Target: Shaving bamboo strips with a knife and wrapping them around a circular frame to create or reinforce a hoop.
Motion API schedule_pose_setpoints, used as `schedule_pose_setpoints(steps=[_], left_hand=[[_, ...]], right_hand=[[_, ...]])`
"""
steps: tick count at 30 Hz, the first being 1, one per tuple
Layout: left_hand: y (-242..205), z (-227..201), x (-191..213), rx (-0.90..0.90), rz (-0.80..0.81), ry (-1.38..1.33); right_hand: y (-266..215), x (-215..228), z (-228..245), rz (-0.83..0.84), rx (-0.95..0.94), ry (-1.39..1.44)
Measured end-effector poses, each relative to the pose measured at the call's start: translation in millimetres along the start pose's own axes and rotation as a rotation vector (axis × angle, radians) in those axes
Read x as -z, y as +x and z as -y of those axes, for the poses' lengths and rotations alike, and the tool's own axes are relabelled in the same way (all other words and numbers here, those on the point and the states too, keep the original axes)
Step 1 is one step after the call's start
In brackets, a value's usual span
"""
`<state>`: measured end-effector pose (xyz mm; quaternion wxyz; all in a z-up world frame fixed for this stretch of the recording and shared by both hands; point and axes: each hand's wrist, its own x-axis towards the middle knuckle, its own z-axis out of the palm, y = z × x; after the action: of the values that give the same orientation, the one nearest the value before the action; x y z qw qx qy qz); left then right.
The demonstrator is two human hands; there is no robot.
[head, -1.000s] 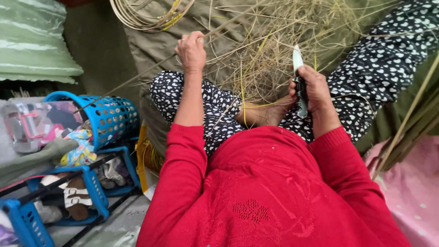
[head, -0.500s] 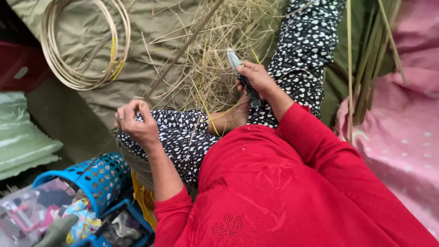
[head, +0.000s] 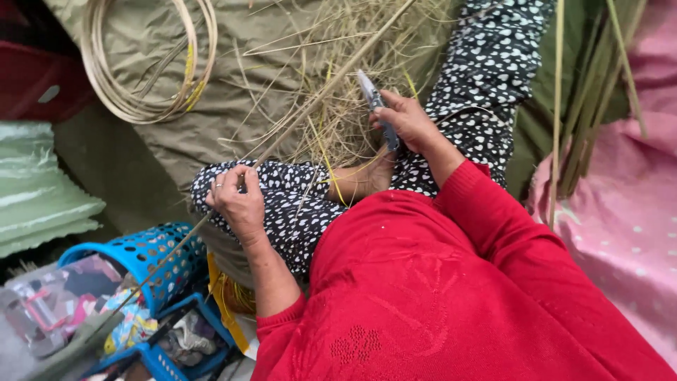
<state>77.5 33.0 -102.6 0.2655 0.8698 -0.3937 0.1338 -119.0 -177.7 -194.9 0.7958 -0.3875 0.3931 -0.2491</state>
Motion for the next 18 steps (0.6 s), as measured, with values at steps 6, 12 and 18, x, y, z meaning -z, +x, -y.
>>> schedule_pose_setpoints(steps=[6, 12, 18], left_hand=[[-9, 11, 5, 0.109, 0.038, -0.025], [-8, 2, 11, 0.136, -0.012, -0.056], [2, -14, 24, 0.079, -0.057, -0.064]], right_hand=[[20, 19, -29, 0.021, -0.022, -0.098], [8, 12, -18, 0.090, 0.052, -0.242], [-3, -4, 6, 0.046, -0.004, -0.092]])
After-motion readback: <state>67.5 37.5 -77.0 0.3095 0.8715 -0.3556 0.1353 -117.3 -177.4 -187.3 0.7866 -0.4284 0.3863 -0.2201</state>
